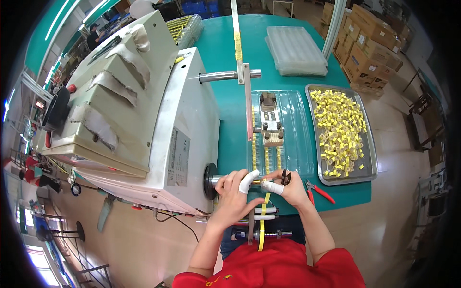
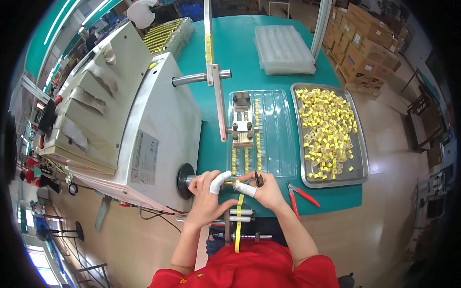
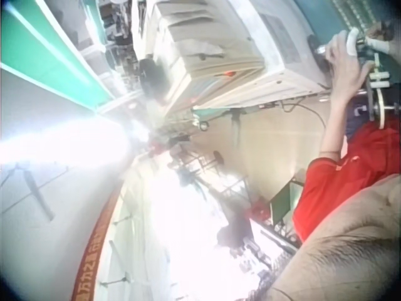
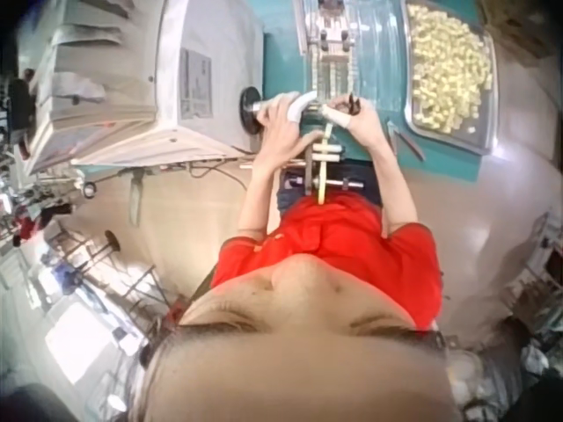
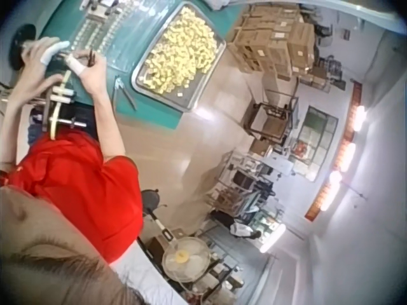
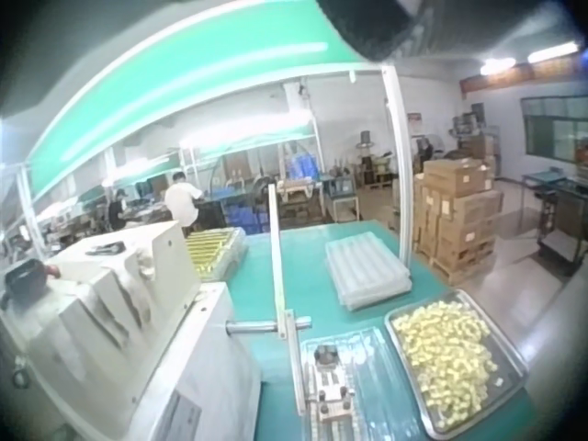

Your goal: Operating a specialized machine to assemble small electronic components on a factory line.

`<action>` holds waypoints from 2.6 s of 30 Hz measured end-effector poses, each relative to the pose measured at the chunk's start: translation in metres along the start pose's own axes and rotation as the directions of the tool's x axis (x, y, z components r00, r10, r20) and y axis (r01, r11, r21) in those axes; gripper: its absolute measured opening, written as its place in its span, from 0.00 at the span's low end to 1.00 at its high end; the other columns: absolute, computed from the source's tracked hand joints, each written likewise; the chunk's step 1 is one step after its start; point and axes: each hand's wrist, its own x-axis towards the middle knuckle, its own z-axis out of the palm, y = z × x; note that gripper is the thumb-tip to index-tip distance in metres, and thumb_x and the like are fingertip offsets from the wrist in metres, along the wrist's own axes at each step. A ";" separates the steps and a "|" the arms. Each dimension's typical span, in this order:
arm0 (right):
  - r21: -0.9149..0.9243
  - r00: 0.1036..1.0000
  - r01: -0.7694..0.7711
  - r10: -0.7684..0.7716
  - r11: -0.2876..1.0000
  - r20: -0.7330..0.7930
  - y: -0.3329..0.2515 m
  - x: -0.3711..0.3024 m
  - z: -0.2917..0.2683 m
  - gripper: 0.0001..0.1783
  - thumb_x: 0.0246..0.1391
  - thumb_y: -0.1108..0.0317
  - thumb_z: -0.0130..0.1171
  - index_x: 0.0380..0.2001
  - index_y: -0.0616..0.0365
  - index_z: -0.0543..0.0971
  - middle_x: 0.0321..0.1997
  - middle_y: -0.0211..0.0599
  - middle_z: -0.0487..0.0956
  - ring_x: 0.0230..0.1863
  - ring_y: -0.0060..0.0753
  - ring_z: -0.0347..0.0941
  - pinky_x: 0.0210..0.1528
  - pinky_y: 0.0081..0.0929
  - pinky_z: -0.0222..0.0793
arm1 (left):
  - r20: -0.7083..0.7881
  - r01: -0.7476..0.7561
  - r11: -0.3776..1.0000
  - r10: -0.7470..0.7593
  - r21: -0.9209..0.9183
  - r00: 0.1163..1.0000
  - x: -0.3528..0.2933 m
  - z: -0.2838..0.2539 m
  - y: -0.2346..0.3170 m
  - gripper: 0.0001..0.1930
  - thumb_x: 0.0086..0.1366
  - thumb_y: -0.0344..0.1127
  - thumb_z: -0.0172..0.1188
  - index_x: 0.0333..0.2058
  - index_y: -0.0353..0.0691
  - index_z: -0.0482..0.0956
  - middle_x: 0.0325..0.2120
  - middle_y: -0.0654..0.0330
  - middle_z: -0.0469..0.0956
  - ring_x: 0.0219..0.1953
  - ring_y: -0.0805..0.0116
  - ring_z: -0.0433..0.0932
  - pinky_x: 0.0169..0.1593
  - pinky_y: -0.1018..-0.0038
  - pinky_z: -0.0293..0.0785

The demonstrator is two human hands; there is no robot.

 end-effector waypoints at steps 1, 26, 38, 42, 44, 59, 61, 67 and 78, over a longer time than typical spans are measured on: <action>0.046 1.000 0.030 -0.030 0.998 -0.003 0.006 0.002 -0.001 0.13 0.52 0.69 0.69 0.39 0.61 0.83 0.18 0.13 0.67 0.20 0.06 0.54 0.24 0.15 0.49 | -0.010 -0.011 1.000 0.011 0.025 1.000 0.001 0.000 0.000 0.39 0.51 0.47 0.71 0.59 0.42 0.66 0.54 0.56 0.64 0.58 0.56 0.58 0.61 0.60 0.46; -0.328 0.809 0.487 -0.559 0.810 -0.179 0.032 -0.036 0.033 0.07 0.48 0.81 0.62 0.33 0.63 0.77 0.26 0.34 0.76 0.25 0.23 0.73 0.25 0.20 0.65 | -0.254 -0.043 0.993 0.071 0.114 0.965 0.000 0.002 0.012 0.19 0.55 0.23 0.64 0.47 0.40 0.78 0.47 0.57 0.75 0.57 0.55 0.73 0.62 0.57 0.57; -0.117 0.903 0.338 -0.357 0.934 -0.240 0.030 -0.032 0.039 0.07 0.61 0.72 0.57 0.31 0.65 0.76 0.29 0.27 0.77 0.30 0.12 0.69 0.34 0.14 0.66 | -0.355 -0.104 0.993 0.118 0.058 0.927 -0.005 0.018 -0.001 0.20 0.50 0.17 0.64 0.44 0.40 0.80 0.43 0.57 0.75 0.52 0.56 0.76 0.56 0.58 0.68; -0.113 0.906 0.326 -0.345 0.938 -0.247 0.029 -0.033 0.039 0.07 0.61 0.72 0.58 0.31 0.65 0.76 0.28 0.26 0.77 0.30 0.11 0.69 0.33 0.14 0.65 | -0.323 -0.117 0.992 0.128 0.053 0.938 -0.004 0.013 0.000 0.24 0.48 0.17 0.63 0.45 0.43 0.81 0.45 0.57 0.75 0.53 0.57 0.74 0.57 0.58 0.65; -0.106 0.913 0.312 -0.329 0.944 -0.242 0.030 -0.033 0.038 0.06 0.60 0.73 0.58 0.31 0.65 0.77 0.27 0.25 0.77 0.30 0.11 0.68 0.33 0.13 0.65 | -0.297 -0.136 0.986 0.160 0.100 0.941 -0.003 0.013 0.000 0.25 0.47 0.20 0.61 0.46 0.45 0.81 0.45 0.57 0.74 0.51 0.57 0.73 0.57 0.59 0.62; -0.432 0.879 0.276 -0.407 0.858 -0.247 0.013 -0.040 0.037 0.12 0.46 0.80 0.62 0.37 0.62 0.79 0.33 0.43 0.80 0.33 0.39 0.79 0.35 0.29 0.72 | 0.082 -0.078 0.997 0.079 -0.014 0.994 0.037 -0.019 0.010 0.20 0.48 0.19 0.52 0.42 0.38 0.75 0.30 0.56 0.76 0.35 0.57 0.74 0.47 0.65 0.63; -0.481 0.865 0.280 -0.436 0.831 -0.250 0.012 -0.039 0.036 0.12 0.47 0.79 0.62 0.37 0.62 0.79 0.33 0.43 0.80 0.34 0.41 0.79 0.36 0.30 0.73 | 0.176 -0.046 0.999 0.047 -0.011 0.983 0.043 -0.024 0.009 0.19 0.49 0.20 0.53 0.42 0.38 0.75 0.29 0.56 0.76 0.35 0.57 0.74 0.47 0.65 0.63; -0.566 0.843 0.290 -0.486 0.772 -0.232 0.007 -0.043 0.027 0.11 0.50 0.78 0.61 0.38 0.62 0.79 0.33 0.43 0.80 0.34 0.39 0.80 0.36 0.30 0.73 | 0.103 -0.004 0.999 0.009 -0.042 0.995 0.042 -0.025 0.017 0.19 0.56 0.23 0.56 0.49 0.39 0.74 0.39 0.53 0.75 0.43 0.52 0.73 0.51 0.64 0.62; -0.361 0.900 0.272 -0.369 0.892 -0.233 0.016 -0.043 0.021 0.14 0.49 0.80 0.58 0.41 0.64 0.78 0.35 0.46 0.80 0.36 0.40 0.80 0.38 0.29 0.74 | -0.360 0.074 0.995 -0.044 0.069 0.932 -0.004 0.023 0.041 0.21 0.51 0.21 0.61 0.46 0.38 0.79 0.47 0.58 0.76 0.57 0.56 0.71 0.58 0.59 0.56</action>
